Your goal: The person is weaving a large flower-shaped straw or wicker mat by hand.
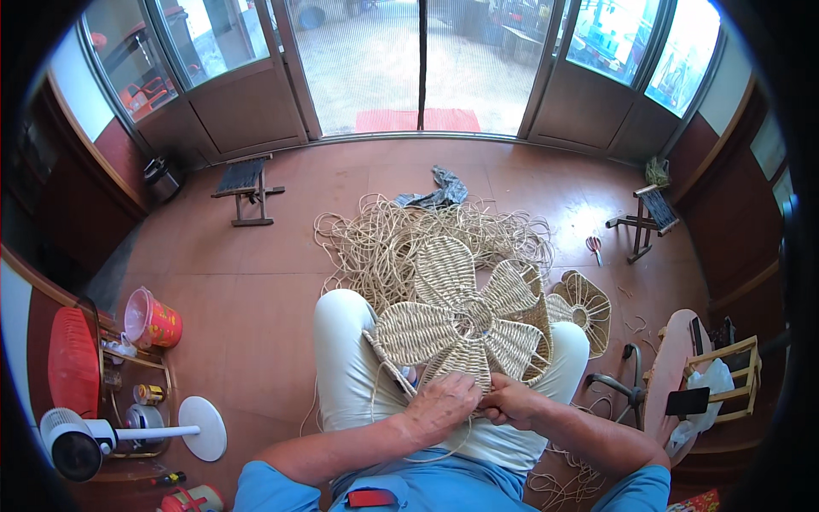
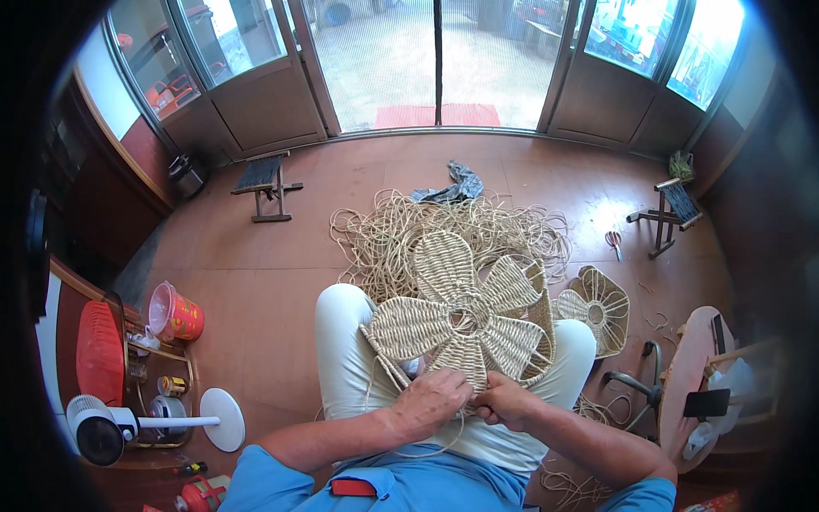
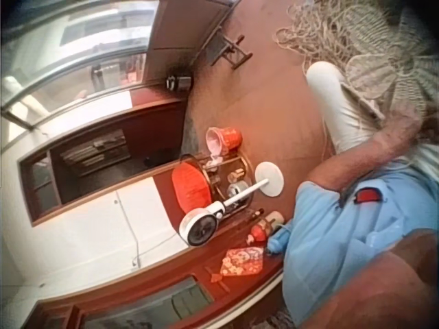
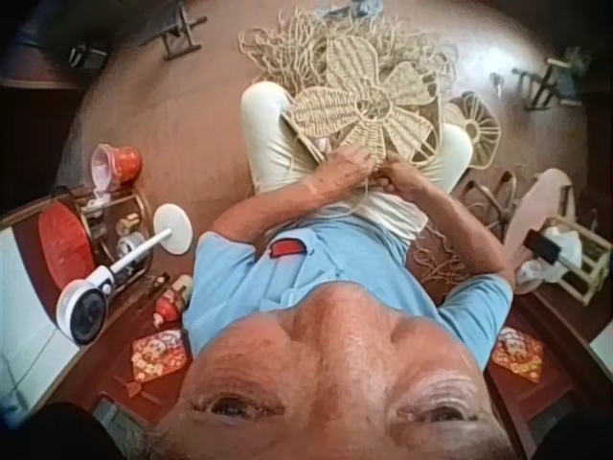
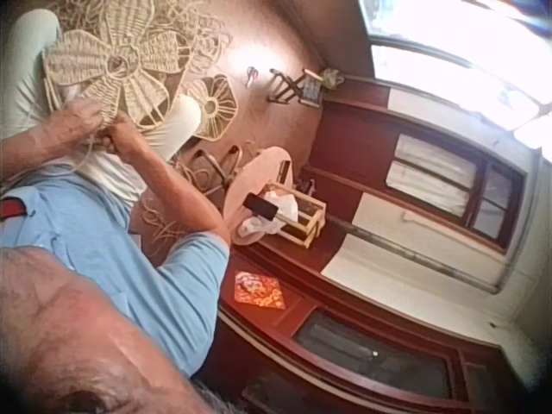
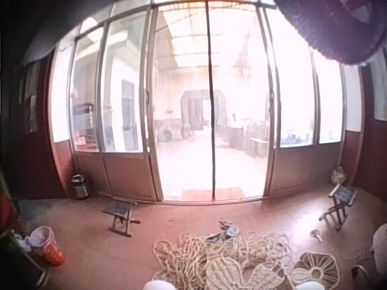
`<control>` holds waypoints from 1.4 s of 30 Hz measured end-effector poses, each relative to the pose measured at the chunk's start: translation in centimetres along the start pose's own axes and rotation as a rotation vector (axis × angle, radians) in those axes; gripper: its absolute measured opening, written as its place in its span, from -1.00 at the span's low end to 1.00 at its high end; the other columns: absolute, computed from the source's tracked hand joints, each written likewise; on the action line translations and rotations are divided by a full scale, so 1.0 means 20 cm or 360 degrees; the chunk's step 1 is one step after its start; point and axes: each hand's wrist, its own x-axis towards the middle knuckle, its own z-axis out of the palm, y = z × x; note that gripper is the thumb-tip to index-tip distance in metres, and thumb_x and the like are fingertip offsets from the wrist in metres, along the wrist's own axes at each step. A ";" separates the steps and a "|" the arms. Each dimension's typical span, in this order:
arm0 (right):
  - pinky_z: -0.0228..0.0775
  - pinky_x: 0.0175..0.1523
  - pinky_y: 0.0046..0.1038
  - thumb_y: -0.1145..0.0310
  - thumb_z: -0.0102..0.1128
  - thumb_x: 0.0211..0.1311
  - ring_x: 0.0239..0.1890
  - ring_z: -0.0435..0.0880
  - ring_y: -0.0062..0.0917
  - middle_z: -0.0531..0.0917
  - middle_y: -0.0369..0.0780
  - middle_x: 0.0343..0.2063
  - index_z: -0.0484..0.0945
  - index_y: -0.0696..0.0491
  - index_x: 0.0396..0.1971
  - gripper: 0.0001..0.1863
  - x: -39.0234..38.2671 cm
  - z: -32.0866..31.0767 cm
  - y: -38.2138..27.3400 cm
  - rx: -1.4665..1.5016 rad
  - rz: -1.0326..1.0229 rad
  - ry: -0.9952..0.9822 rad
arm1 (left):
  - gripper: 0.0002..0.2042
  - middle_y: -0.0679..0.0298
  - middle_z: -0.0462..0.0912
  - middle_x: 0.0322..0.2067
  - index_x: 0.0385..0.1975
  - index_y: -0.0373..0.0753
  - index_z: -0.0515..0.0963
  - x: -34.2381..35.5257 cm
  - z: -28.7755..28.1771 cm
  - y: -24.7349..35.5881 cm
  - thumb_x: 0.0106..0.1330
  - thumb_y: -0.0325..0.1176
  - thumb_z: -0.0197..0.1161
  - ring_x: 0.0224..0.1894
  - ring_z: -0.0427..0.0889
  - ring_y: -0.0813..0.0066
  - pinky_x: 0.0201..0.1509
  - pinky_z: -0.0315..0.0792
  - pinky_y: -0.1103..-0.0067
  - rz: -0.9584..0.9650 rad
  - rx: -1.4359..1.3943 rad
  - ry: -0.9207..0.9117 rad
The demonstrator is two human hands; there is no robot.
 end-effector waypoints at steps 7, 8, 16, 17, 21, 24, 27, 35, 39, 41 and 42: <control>0.06 -0.60 -0.64 0.60 0.05 0.52 -0.61 0.35 -0.77 0.49 -0.37 -0.49 0.50 0.02 -0.21 -0.87 -0.01 0.00 -0.03 0.0095 0.0073 -0.0086 | -0.83 0.08 0.65 -0.18 -0.19 -0.36 0.65 0.09 0.00 -0.03 0.30 -0.43 0.22 -0.07 0.68 0.16 0.01 0.62 0.34 0.0109 0.0047 -0.0244; 0.05 -0.60 -0.64 0.59 0.02 0.54 -0.61 0.32 -0.77 0.48 -0.38 -0.49 0.51 0.01 -0.19 -0.86 0.00 -0.01 -0.02 0.0134 0.0073 -0.0114 | -0.81 0.05 0.68 -0.18 -0.19 -0.38 0.67 0.11 -0.01 -0.03 0.31 -0.43 0.22 -0.08 0.71 0.15 -0.03 0.65 0.33 0.0148 0.0071 -0.0301; 0.00 -0.61 -0.61 0.57 -0.11 0.59 -0.61 0.27 -0.79 0.49 -0.41 -0.48 0.53 -0.06 -0.06 -0.76 0.00 -0.02 -0.02 0.0214 0.0131 -0.0040 | -0.81 -0.06 0.77 -0.31 -0.37 -0.42 0.75 0.25 -0.10 -0.02 0.28 -0.41 0.27 -0.21 0.84 0.04 -0.24 0.74 0.26 0.0296 -0.0140 -0.0557; -0.01 -0.61 -0.62 0.55 -0.11 0.60 -0.61 0.27 -0.79 0.50 -0.41 -0.47 0.54 -0.07 -0.05 -0.77 0.00 -0.02 -0.01 0.0211 0.0112 -0.0070 | -0.81 -0.06 0.77 -0.32 -0.40 -0.43 0.75 0.25 -0.11 -0.01 0.27 -0.41 0.28 -0.22 0.84 0.03 -0.24 0.74 0.26 0.0315 -0.0165 -0.0585; -0.03 -0.60 -0.65 0.51 -0.09 0.62 -0.61 0.27 -0.81 0.53 -0.42 -0.45 0.56 -0.09 -0.02 -0.77 0.00 0.00 -0.02 0.0187 0.0092 -0.0079 | -0.81 -0.06 0.77 -0.32 -0.39 -0.43 0.74 0.23 -0.02 -0.04 0.27 -0.41 0.28 -0.21 0.84 0.04 -0.23 0.74 0.26 0.0282 -0.0162 -0.0559; -0.03 -0.59 -0.66 0.48 -0.09 0.63 -0.60 0.27 -0.83 0.54 -0.43 -0.45 0.56 -0.09 -0.02 -0.78 0.01 -0.03 -0.01 0.0188 0.0090 -0.0133 | -0.80 -0.05 0.77 -0.31 -0.37 -0.44 0.74 0.23 0.01 -0.02 0.28 -0.41 0.28 -0.21 0.83 0.06 -0.22 0.74 0.27 0.0260 -0.0084 -0.0547; -0.02 -0.57 -0.67 0.52 -0.07 0.61 -0.60 0.28 -0.82 0.54 -0.43 -0.44 0.56 -0.08 -0.03 -0.78 0.02 -0.07 0.02 0.0189 0.0081 -0.0166 | -0.79 -0.05 0.76 -0.31 -0.36 -0.43 0.74 0.22 0.01 0.00 0.30 -0.40 0.26 -0.21 0.83 0.08 -0.23 0.74 0.29 0.0229 -0.0027 -0.0526; 0.17 -0.58 -0.61 0.56 0.11 0.53 -0.59 0.43 -0.73 0.55 -0.35 -0.45 0.39 0.05 0.10 -0.76 -0.05 -0.01 0.02 -0.0102 -0.0103 -0.0026 | -0.78 0.07 0.64 -0.22 -0.16 -0.40 0.59 0.10 0.09 -0.09 0.36 -0.37 0.19 -0.09 0.66 0.18 0.00 0.60 0.38 0.0248 0.0087 -0.0238; 0.34 -0.56 -0.62 0.55 0.16 0.52 -0.56 0.58 -0.70 0.62 -0.32 -0.38 0.38 0.09 0.19 -0.67 -0.08 0.01 0.05 -0.0363 -0.0264 0.0097 | -0.82 0.08 0.63 -0.19 -0.19 -0.35 0.56 0.04 0.07 -0.11 0.37 -0.35 0.20 -0.08 0.65 0.15 0.03 0.57 0.34 0.0221 0.0000 -0.0111; 0.36 -0.55 -0.62 0.54 0.18 0.52 -0.54 0.61 -0.68 0.64 -0.28 -0.33 0.36 0.10 0.27 -0.60 -0.08 0.00 0.07 -0.0397 -0.0272 0.0122 | -0.84 0.11 0.62 -0.23 -0.22 -0.30 0.54 0.03 0.04 -0.12 0.38 -0.34 0.23 -0.11 0.66 0.13 0.02 0.54 0.30 0.0210 -0.0458 0.0066; 0.39 -0.55 -0.61 0.53 0.19 0.52 -0.52 0.63 -0.67 0.66 -0.25 -0.29 0.33 0.12 0.35 -0.53 -0.09 0.01 0.09 -0.0429 -0.0282 0.0146 | -0.84 0.11 0.62 -0.23 -0.22 -0.30 0.54 0.03 0.04 -0.12 0.38 -0.34 0.23 -0.11 0.66 0.13 0.02 0.54 0.30 0.0209 -0.0462 0.0068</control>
